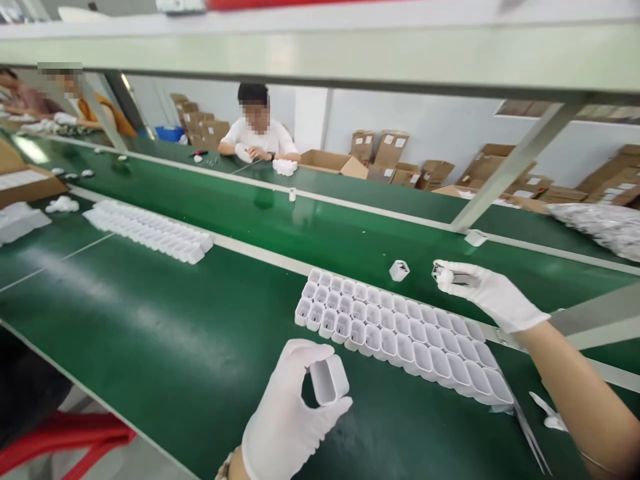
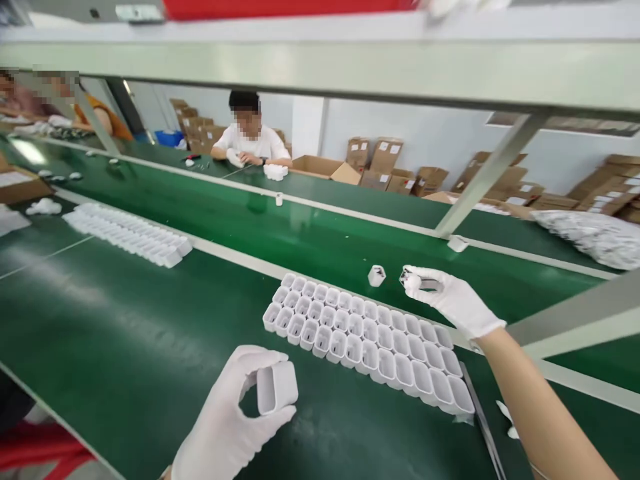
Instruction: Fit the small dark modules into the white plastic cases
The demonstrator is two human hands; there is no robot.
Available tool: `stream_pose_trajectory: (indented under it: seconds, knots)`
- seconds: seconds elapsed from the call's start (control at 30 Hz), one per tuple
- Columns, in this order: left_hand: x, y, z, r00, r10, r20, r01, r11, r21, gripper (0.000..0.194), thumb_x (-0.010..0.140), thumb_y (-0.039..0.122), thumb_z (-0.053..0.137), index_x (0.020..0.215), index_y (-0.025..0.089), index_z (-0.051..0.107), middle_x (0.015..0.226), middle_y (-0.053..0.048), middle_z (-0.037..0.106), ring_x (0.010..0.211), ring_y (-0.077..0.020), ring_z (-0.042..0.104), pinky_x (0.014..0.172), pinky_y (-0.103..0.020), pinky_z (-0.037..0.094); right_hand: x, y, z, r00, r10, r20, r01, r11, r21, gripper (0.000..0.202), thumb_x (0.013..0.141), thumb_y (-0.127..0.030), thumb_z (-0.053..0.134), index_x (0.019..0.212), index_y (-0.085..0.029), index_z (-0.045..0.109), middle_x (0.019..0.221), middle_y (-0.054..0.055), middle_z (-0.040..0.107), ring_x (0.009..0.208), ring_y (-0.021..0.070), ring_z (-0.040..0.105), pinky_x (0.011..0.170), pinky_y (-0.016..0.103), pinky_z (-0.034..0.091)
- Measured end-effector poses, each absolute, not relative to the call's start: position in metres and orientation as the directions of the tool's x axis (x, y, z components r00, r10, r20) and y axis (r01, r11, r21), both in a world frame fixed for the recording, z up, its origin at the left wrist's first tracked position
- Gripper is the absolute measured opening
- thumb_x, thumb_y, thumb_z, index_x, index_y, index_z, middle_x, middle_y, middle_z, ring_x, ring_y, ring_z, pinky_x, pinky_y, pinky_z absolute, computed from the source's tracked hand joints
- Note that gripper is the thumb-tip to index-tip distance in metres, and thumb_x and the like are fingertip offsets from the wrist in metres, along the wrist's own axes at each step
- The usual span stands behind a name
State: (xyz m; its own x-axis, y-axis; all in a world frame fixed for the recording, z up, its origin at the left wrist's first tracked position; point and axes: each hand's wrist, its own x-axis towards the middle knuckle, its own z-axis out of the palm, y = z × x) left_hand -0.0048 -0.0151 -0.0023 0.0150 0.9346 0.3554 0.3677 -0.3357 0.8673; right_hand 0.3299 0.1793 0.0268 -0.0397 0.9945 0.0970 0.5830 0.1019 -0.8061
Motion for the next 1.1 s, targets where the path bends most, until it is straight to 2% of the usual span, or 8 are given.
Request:
stream_pose_trajectory:
  seconds: [0.07, 0.13, 0.2, 0.33, 0.47, 0.63, 0.87, 1.1]
  knots:
    - [0.001, -0.018, -0.005, -0.006, 0.939, 0.343, 0.336, -0.322, 0.885, 0.059, 0.073, 0.005, 0.072, 0.122, 0.030, 0.051, 0.109, -0.005, 0.060, 0.096, -0.0215, 0.067, 0.084, -0.039, 0.061, 0.297, 0.152, 0.044, -0.222, 0.973, -0.067, 0.363, 0.018, -0.932, 0.052, 0.075, -0.038, 0.075, 0.124, -0.025, 0.064, 0.117, 0.008, 0.070, 0.105, 0.0321, 0.067, 0.088, 0.045, 0.053]
    - [0.001, -0.018, -0.007, -0.013, 0.941, 0.339, 0.358, -0.312, 0.880, 0.061, 0.072, 0.006, 0.075, 0.122, 0.030, 0.050, 0.111, -0.004, 0.061, 0.098, -0.0214, 0.066, 0.089, -0.040, 0.059, 0.260, 0.120, 0.054, -0.371, 0.907, -0.198, 0.248, -0.108, -0.963, 0.058, 0.070, -0.035, 0.081, 0.124, -0.029, 0.062, 0.107, 0.006, 0.070, 0.085, 0.0268, 0.072, 0.078, 0.046, 0.059]
    - [-0.001, -0.017, -0.009, -0.006, 0.941, 0.338, 0.400, -0.307, 0.864, 0.061, 0.071, 0.005, 0.076, 0.121, 0.030, 0.051, 0.112, -0.004, 0.062, 0.100, -0.0214, 0.065, 0.093, -0.041, 0.057, 0.227, 0.092, 0.054, -0.525, 0.815, -0.246, 0.179, -0.177, -0.968, 0.056, 0.070, -0.034, 0.082, 0.121, -0.026, 0.062, 0.090, 0.002, 0.068, 0.074, 0.0209, 0.070, 0.073, 0.042, 0.060]
    - [-0.007, -0.016, -0.010, 0.009, 0.928, 0.372, 0.451, -0.336, 0.827, 0.059, 0.072, 0.003, 0.074, 0.120, 0.028, 0.052, 0.115, -0.004, 0.063, 0.104, -0.0220, 0.064, 0.094, -0.040, 0.056, 0.194, 0.059, 0.039, -0.590, 0.764, -0.261, 0.227, -0.153, -0.962, 0.046, 0.078, -0.024, 0.075, 0.122, -0.026, 0.061, 0.075, -0.004, 0.060, 0.077, 0.0146, 0.065, 0.082, 0.037, 0.057]
    - [-0.009, -0.017, -0.011, 0.051, 0.881, 0.470, 0.493, -0.432, 0.755, 0.059, 0.080, 0.004, 0.067, 0.130, 0.028, 0.049, 0.119, -0.008, 0.061, 0.105, -0.0226, 0.063, 0.086, -0.037, 0.059, 0.197, 0.047, 0.033, -0.637, 0.762, -0.115, 0.263, 0.075, -0.962, 0.037, 0.086, -0.023, 0.065, 0.123, -0.025, 0.061, 0.083, 0.000, 0.066, 0.082, 0.0165, 0.066, 0.087, 0.039, 0.056]
    - [-0.006, -0.017, -0.008, 0.118, 0.827, 0.550, 0.553, -0.515, 0.655, 0.057, 0.086, 0.007, 0.061, 0.137, 0.026, 0.044, 0.112, -0.009, 0.064, 0.102, -0.0222, 0.062, 0.082, -0.038, 0.059, 0.199, 0.033, 0.038, -0.629, 0.776, 0.054, 0.366, 0.357, -0.859, 0.038, 0.089, -0.024, 0.061, 0.127, -0.031, 0.056, 0.098, 0.002, 0.070, 0.088, 0.0179, 0.068, 0.082, 0.034, 0.059]
    - [-0.005, -0.018, -0.009, 0.124, 0.782, 0.611, 0.623, -0.541, 0.565, 0.051, 0.085, 0.006, 0.062, 0.133, 0.016, 0.047, 0.110, -0.012, 0.067, 0.105, -0.0227, 0.060, 0.086, -0.037, 0.058, 0.201, 0.028, 0.038, -0.589, 0.805, -0.072, 0.466, 0.266, -0.844, 0.034, 0.087, -0.028, 0.065, 0.119, -0.032, 0.057, 0.091, -0.002, 0.068, 0.078, 0.0136, 0.066, 0.076, 0.028, 0.060]
    - [-0.004, -0.021, -0.007, 0.146, 0.805, 0.575, 0.589, -0.538, 0.603, 0.058, 0.085, 0.002, 0.058, 0.138, 0.021, 0.043, 0.111, -0.009, 0.068, 0.103, -0.0220, 0.061, 0.084, -0.038, 0.058, 0.205, 0.034, 0.046, -0.611, 0.779, -0.143, 0.445, 0.189, -0.875, 0.033, 0.083, -0.026, 0.066, 0.116, -0.029, 0.063, 0.085, -0.002, 0.068, 0.069, 0.0129, 0.062, 0.073, 0.030, 0.059]
